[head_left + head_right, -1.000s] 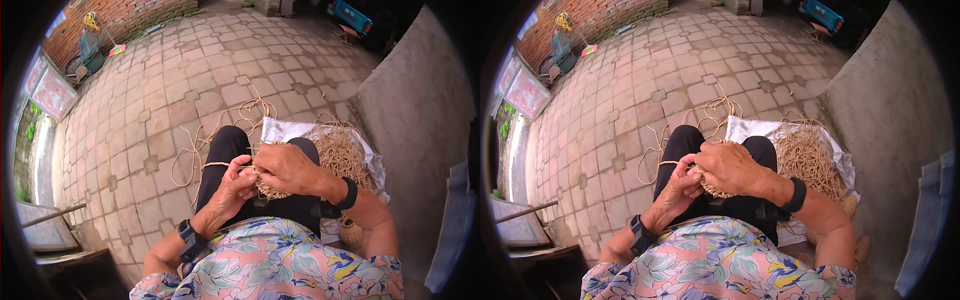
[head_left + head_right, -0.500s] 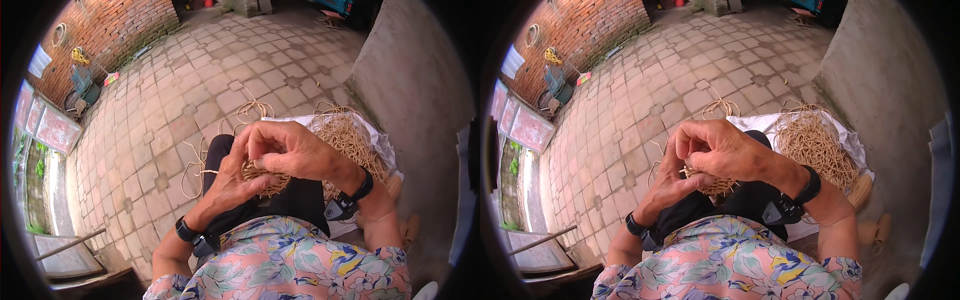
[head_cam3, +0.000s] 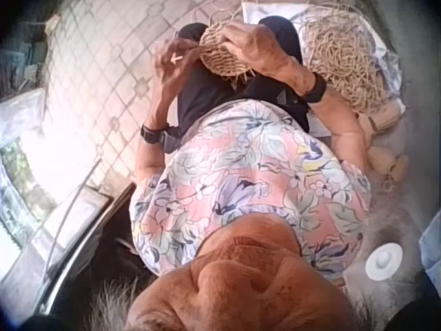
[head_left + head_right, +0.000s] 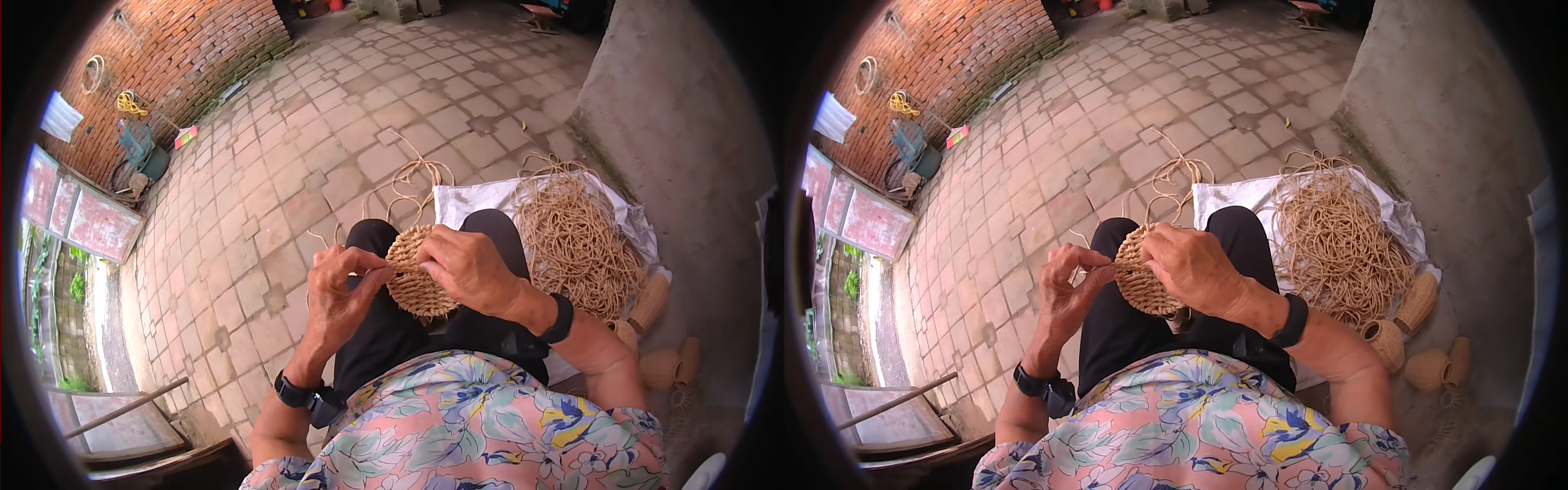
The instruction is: Weaving a circular base for a basket or coaster using fiber material.
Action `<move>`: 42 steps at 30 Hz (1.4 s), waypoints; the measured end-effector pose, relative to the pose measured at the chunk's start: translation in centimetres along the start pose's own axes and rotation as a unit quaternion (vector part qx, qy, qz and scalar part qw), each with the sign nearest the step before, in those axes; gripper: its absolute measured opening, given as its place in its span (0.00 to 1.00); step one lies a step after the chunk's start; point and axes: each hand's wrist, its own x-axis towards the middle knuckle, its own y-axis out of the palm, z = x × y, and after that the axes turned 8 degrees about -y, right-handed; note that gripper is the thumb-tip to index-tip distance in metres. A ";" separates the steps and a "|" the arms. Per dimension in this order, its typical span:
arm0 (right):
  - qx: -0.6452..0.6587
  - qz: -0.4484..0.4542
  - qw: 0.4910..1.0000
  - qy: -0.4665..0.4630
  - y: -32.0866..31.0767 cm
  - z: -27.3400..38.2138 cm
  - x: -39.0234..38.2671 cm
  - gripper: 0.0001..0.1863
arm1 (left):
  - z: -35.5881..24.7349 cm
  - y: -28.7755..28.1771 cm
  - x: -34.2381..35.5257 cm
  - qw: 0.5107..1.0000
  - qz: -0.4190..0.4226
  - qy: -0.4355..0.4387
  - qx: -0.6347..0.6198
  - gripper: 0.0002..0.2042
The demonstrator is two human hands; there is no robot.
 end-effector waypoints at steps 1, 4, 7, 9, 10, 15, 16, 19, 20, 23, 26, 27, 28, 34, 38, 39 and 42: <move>-0.011 0.001 1.000 -0.009 0.1 0.0 0.0 0.07 | 0.1 0.0 0.0 1.000 -0.002 0.000 0.001 0.05; -0.045 0.003 0.999 -0.020 0.5 -0.2 0.0 0.08 | 0.4 0.1 -0.3 1.000 -0.006 -0.011 -0.009 0.05; -0.057 0.000 0.998 -0.029 0.6 -0.3 0.0 0.08 | 0.5 0.1 -0.3 1.000 -0.008 -0.021 -0.010 0.05; -0.045 -0.003 0.998 -0.034 0.4 -0.4 0.0 0.08 | 0.5 0.1 -0.4 1.000 -0.008 -0.022 0.000 0.05; -0.041 0.022 0.999 -0.024 0.1 -0.3 0.1 0.07 | 0.5 0.2 -0.5 0.999 0.000 -0.035 -0.009 0.05; -0.047 0.074 0.996 -0.001 -0.2 -0.4 0.4 0.06 | 0.3 0.0 -0.2 0.998 0.032 -0.057 0.003 0.05; -0.049 0.078 0.996 -0.002 -0.2 -0.4 0.4 0.06 | 0.3 0.1 -0.1 0.997 0.040 -0.063 -0.003 0.05; -0.039 0.092 0.995 -0.001 -0.3 -0.9 0.4 0.04 | 0.3 0.1 0.0 0.997 0.055 -0.049 0.014 0.06; -0.027 0.104 0.994 0.002 -0.4 -1.1 0.5 0.04 | 0.3 0.2 0.1 0.997 0.063 -0.029 0.036 0.06; -0.049 0.135 0.990 -0.017 -0.5 -1.4 0.7 0.03 | 0.1 0.3 0.3 0.995 0.088 -0.006 0.044 0.05; -0.076 0.172 0.982 -0.034 -0.9 -1.3 1.9 0.03 | -0.2 0.4 0.5 0.992 0.093 0.019 0.082 0.05; -0.076 0.171 0.982 -0.033 -0.9 -1.4 2.3 0.03 | -0.2 0.4 0.5 0.992 0.094 0.019 0.083 0.05; -0.084 0.197 0.976 -0.034 -0.8 -1.4 2.8 0.04 | -0.1 0.4 0.6 0.992 0.093 0.023 0.082 0.05; -0.104 0.225 0.968 -0.037 -1.5 -1.9 4.8 0.09 | 0.0 0.5 0.7 0.990 0.088 0.018 0.106 0.05; -0.135 0.104 0.972 -0.162 -1.4 -3.8 4.8 0.17 | -0.3 0.4 0.8 0.989 0.090 0.010 0.116 0.05; -0.135 0.102 0.972 -0.161 -1.3 -4.6 5.1 0.17 | -0.3 0.4 0.9 0.989 0.091 0.011 0.117 0.05; 0.092 0.300 0.950 -0.006 -1.2 -5.9 5.5 0.24 | -0.4 0.3 0.9 0.988 0.091 0.025 0.125 0.05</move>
